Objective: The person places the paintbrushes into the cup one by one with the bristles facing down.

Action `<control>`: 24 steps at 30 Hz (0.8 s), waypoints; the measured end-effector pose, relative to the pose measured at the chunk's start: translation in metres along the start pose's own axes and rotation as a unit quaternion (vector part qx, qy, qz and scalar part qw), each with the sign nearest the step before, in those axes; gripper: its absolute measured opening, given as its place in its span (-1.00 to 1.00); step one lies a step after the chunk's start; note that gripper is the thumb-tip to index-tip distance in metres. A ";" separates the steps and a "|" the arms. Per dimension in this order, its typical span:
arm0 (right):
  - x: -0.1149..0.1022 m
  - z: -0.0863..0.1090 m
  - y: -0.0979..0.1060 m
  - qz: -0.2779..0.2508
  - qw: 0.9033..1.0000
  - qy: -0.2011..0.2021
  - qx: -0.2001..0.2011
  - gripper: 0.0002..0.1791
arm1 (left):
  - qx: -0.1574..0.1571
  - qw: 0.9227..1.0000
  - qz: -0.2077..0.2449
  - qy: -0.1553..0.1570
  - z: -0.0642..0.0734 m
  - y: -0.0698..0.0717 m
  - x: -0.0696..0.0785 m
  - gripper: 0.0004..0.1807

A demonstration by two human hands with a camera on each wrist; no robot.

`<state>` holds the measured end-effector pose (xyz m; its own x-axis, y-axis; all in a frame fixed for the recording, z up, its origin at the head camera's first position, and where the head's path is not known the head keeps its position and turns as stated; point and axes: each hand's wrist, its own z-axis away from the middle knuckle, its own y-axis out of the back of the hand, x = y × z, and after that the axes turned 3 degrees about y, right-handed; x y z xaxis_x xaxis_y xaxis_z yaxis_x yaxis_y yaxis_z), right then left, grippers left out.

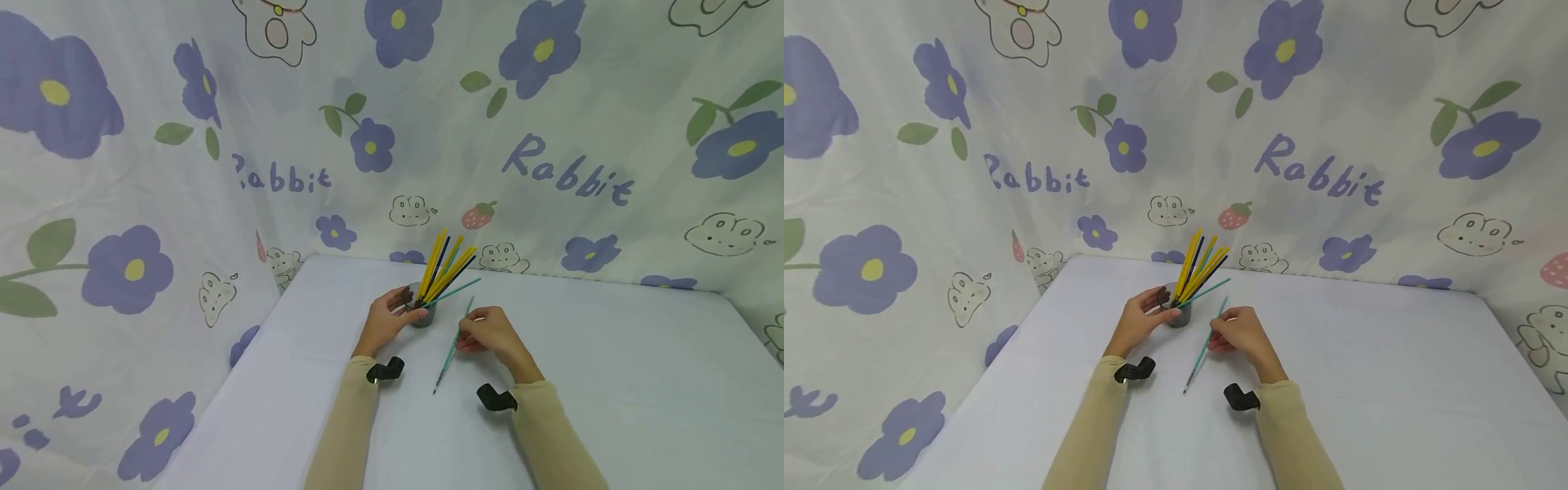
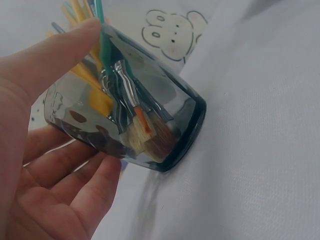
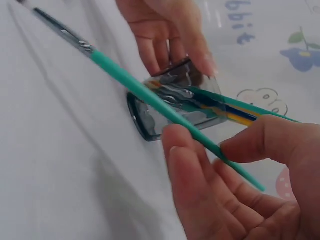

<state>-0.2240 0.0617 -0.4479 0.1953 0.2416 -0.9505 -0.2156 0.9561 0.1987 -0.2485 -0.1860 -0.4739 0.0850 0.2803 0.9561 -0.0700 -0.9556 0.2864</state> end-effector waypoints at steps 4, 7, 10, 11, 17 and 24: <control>-0.003 -0.001 0.006 -0.049 0.999 0.012 0.016 -0.66 | 0.000 1.000 0.000 -0.001 -0.001 0.000 0.000 -0.09; -0.004 -0.001 0.008 -0.070 0.997 0.017 0.033 -0.64 | 0.001 1.000 0.005 -0.001 -0.001 -0.001 -0.001 -0.10; -0.004 -0.001 0.009 -0.084 0.995 0.025 0.046 -0.70 | 0.001 1.000 0.005 0.001 -0.002 -0.001 -0.003 -0.09; -0.004 -0.001 0.010 -0.089 0.994 0.028 0.048 -0.73 | 0.002 1.000 0.005 0.004 -0.002 -0.001 -0.003 -0.08; -0.006 0.000 0.014 -0.118 0.990 0.035 0.062 -0.77 | 0.006 1.000 0.004 0.012 -0.001 -0.002 -0.002 -0.05; -0.011 0.003 0.018 -0.146 0.984 0.057 0.085 -0.78 | 0.004 1.000 0.001 0.009 0.000 -0.002 0.000 -0.04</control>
<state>-0.2273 0.0771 -0.4335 0.1140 -0.0586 -0.9918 -0.0008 0.9983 -0.0590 -0.2488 -0.1843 -0.4742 0.0679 0.2789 0.9579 -0.0631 -0.9570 0.2832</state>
